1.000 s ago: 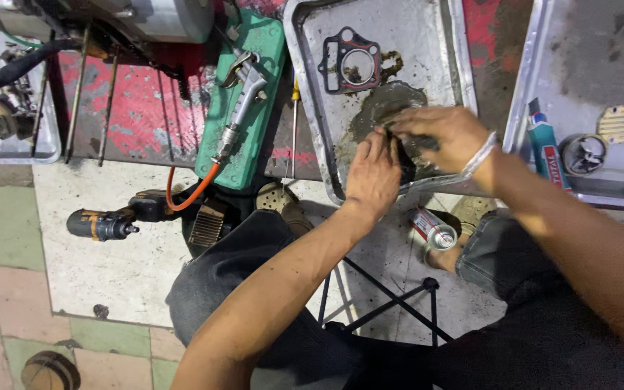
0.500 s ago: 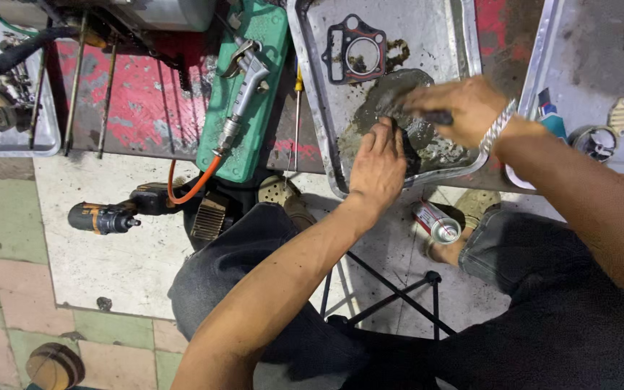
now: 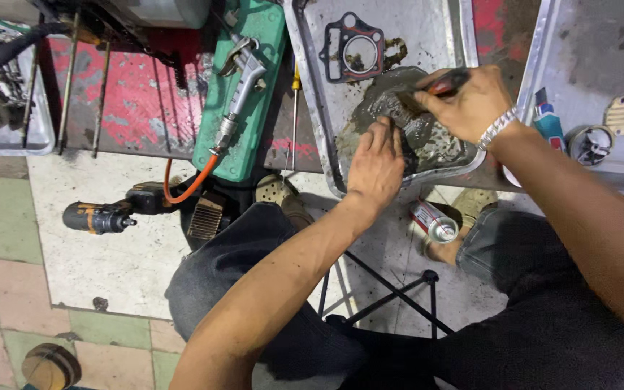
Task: The person scrubs a metal gear with a brush and solvent in a tray, then rinses it in a bucket of water and dries it with a cloth. They then use a screwdriver to clean the center of the gear and inspect a gasket.
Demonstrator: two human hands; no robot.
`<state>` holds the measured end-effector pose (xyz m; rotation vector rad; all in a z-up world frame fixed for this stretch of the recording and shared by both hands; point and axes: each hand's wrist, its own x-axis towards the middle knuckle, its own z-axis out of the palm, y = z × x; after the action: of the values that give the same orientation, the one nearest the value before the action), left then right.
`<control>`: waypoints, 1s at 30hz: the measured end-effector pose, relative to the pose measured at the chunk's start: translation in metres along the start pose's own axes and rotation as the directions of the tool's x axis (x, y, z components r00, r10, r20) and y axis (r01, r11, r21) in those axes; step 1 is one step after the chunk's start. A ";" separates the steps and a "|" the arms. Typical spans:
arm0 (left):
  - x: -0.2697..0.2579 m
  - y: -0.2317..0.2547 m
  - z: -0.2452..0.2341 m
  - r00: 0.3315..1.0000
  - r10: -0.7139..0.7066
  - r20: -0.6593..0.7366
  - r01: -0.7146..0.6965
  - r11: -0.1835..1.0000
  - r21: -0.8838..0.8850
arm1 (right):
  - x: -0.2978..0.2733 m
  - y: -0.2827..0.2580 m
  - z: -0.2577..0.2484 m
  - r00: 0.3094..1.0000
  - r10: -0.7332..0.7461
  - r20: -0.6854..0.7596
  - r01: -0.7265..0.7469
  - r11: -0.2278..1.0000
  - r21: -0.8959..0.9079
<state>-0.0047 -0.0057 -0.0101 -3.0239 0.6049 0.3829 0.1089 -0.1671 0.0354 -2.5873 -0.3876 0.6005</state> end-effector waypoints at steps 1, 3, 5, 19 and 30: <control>0.000 -0.002 0.000 1.000 -0.006 0.004 0.006 1.000 -0.008 | 0.001 0.003 0.005 0.993 -0.065 -0.093 0.064 0.998 -0.017; 0.001 -0.001 0.002 1.000 -0.008 -0.007 0.008 1.000 -0.009 | -0.006 0.012 0.021 0.996 -0.045 -0.073 0.047 0.999 0.028; -0.002 -0.001 0.003 1.000 -0.006 0.002 0.006 1.000 -0.002 | -0.010 0.021 0.034 0.995 -0.003 -0.102 0.025 0.978 0.208; -0.001 -0.004 -0.006 0.996 0.024 0.084 -0.027 0.999 0.034 | -0.023 0.003 0.022 0.984 0.048 -0.169 -0.012 0.979 0.205; -0.001 -0.003 -0.001 1.000 0.007 0.009 -0.006 0.999 -0.034 | -0.009 -0.008 0.022 0.965 -0.198 -0.171 0.206 0.978 0.032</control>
<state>-0.0041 -0.0029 -0.0089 -3.0516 0.6142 0.4117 0.0896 -0.1553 0.0241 -2.4872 -0.5644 0.3157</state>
